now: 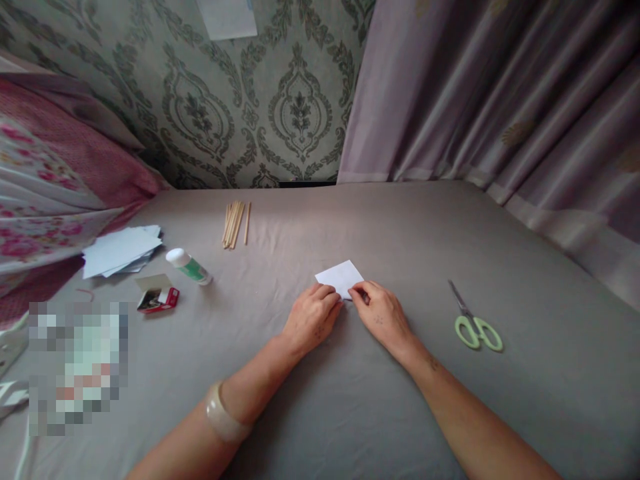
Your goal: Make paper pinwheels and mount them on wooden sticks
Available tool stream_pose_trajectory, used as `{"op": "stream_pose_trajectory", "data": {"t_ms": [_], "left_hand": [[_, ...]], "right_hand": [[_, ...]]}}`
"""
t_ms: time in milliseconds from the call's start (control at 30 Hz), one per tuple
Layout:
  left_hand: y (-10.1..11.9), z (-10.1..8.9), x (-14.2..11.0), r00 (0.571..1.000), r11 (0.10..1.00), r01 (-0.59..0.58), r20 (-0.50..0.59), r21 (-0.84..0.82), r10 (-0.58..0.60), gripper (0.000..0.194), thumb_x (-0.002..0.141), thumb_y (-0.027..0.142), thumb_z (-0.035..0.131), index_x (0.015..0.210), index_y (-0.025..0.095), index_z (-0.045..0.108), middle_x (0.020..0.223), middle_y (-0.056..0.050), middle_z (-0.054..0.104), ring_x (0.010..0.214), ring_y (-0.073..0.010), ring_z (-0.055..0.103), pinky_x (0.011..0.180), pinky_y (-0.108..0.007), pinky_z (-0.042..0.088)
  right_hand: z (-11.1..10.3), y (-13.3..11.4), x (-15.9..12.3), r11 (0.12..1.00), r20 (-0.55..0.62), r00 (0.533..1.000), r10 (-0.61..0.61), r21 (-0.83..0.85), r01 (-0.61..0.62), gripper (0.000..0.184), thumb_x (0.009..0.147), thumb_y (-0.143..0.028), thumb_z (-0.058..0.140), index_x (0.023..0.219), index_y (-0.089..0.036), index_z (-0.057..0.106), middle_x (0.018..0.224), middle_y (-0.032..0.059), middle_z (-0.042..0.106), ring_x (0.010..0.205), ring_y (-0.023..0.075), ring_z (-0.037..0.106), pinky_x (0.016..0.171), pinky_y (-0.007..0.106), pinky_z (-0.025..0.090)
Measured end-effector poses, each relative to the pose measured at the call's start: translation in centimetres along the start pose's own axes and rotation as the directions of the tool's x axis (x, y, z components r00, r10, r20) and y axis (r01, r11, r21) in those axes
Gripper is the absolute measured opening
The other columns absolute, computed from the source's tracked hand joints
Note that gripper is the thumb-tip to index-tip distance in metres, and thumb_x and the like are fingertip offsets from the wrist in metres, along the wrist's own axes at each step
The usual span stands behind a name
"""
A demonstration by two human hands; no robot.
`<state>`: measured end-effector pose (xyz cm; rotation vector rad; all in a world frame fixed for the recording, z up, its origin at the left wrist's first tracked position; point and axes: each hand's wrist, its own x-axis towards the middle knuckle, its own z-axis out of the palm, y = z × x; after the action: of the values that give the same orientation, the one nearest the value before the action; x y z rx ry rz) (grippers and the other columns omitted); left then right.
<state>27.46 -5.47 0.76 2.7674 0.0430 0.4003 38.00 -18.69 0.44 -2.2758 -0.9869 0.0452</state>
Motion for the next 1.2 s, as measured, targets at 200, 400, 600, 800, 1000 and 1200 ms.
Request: {"op": "stream_pose_trajectory", "data": {"t_ms": [200,400,600,800,1000,1200], "left_hand": [[0.15,-0.04,-0.09,1.000,1.000,-0.012,0.009,0.027,0.012,0.028,0.096,0.027,0.039,0.103,0.016,0.063,0.100,-0.008,0.066,0.094,-0.0203,0.058,0.087,-0.035,0.050],[0.41,-0.07,-0.13,0.999,0.998,0.003,0.034,0.061,-0.005,0.029,0.097,0.029,0.038,0.109,0.017,0.062,0.102,-0.009,0.064,0.096,-0.0212,0.057,0.086,-0.037,0.050],[0.31,0.03,-0.22,1.000,0.997,-0.011,0.028,0.074,0.009,0.029,0.096,0.028,0.039,0.111,0.017,0.062,0.106,-0.009,0.062,0.098,-0.0220,0.055,0.086,-0.038,0.050],[0.20,0.19,-0.24,0.999,0.998,-0.007,0.042,0.065,0.005,0.029,0.096,0.028,0.039,0.111,0.017,0.062,0.106,-0.010,0.062,0.098,-0.0223,0.055,0.085,-0.038,0.050],[0.23,0.20,-0.27,1.000,0.998,-0.014,0.019,0.060,0.013,0.029,0.096,0.028,0.039,0.111,0.018,0.061,0.106,-0.010,0.061,0.100,-0.0222,0.054,0.085,-0.038,0.050],[0.25,0.21,-0.25,1.000,0.998,-0.018,-0.001,0.065,0.018,0.028,0.095,0.027,0.041,0.110,0.018,0.062,0.104,-0.010,0.062,0.099,-0.0221,0.055,0.085,-0.038,0.050]], "right_hand": [[0.11,-0.08,0.15,0.999,0.006,0.999,0.042,0.002,-0.042,0.018,0.087,-0.026,0.051,0.084,-0.018,0.067,0.084,0.0062,0.070,0.072,0.0184,0.062,0.068,0.028,0.043],[0.22,-0.17,0.21,0.996,0.010,0.996,0.084,0.018,-0.085,0.020,0.087,-0.027,0.050,0.093,-0.018,0.067,0.085,0.0075,0.071,0.073,0.0189,0.064,0.071,0.030,0.046],[0.14,-0.27,0.26,0.999,0.011,0.999,0.038,0.005,-0.038,0.021,0.087,-0.025,0.049,0.094,-0.019,0.068,0.090,0.0077,0.071,0.080,0.0199,0.065,0.075,0.030,0.047],[0.22,-0.03,0.32,1.000,0.023,1.000,0.013,-0.010,-0.013,0.023,0.089,-0.024,0.048,0.097,-0.021,0.070,0.094,0.0067,0.071,0.083,0.0196,0.065,0.076,0.029,0.047],[0.30,-0.03,0.33,0.999,0.035,0.999,-0.014,-0.051,0.016,0.026,0.090,-0.024,0.047,0.100,-0.022,0.071,0.096,0.0066,0.071,0.087,0.0194,0.065,0.078,0.029,0.048],[0.22,-0.14,0.25,0.997,0.077,0.997,-0.009,-0.078,0.015,0.028,0.091,-0.022,0.047,0.106,-0.022,0.070,0.101,0.0063,0.070,0.094,0.0193,0.065,0.083,0.029,0.048]]}}
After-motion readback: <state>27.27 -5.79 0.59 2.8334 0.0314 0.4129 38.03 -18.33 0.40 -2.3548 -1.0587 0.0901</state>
